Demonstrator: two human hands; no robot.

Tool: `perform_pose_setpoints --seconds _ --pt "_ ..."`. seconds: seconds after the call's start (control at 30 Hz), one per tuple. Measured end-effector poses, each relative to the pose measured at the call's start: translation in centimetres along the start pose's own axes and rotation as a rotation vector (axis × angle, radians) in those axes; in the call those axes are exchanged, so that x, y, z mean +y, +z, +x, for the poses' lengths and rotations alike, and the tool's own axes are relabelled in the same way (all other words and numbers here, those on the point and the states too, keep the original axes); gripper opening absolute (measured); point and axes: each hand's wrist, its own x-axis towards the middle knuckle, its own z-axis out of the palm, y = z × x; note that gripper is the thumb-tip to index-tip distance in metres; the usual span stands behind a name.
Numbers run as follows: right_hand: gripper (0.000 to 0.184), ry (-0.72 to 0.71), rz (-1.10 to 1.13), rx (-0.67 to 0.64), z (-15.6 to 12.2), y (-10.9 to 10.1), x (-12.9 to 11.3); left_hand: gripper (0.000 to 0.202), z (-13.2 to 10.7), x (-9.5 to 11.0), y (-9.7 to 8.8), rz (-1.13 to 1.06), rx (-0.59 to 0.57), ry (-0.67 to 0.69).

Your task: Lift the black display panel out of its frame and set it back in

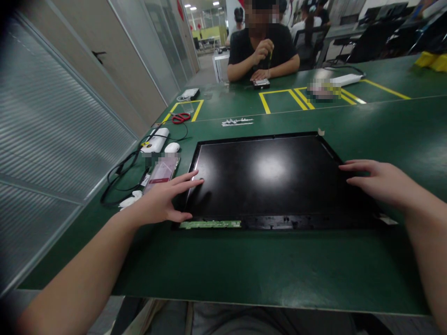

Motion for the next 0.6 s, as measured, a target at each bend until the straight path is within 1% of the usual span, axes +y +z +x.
perform_pose_setpoints --seconds 0.1,0.2,0.43,0.6 --pt "0.042 0.070 0.137 -0.023 -0.15 -0.18 -0.26 0.085 -0.02 -0.11 0.05 -0.021 0.012 0.009" --pt "0.041 0.069 0.218 -0.032 -0.13 -0.15 -0.18 0.086 -0.04 -0.12 0.04 -0.039 0.014 0.014" --pt "0.040 0.107 0.325 -0.049 0.20 0.14 0.30 0.084 -0.06 -0.17 0.06 -0.043 0.020 0.032" --pt "0.040 0.129 0.368 -0.056 0.11 0.03 -0.08 0.085 -0.06 -0.21 0.11 -0.049 0.024 0.036"
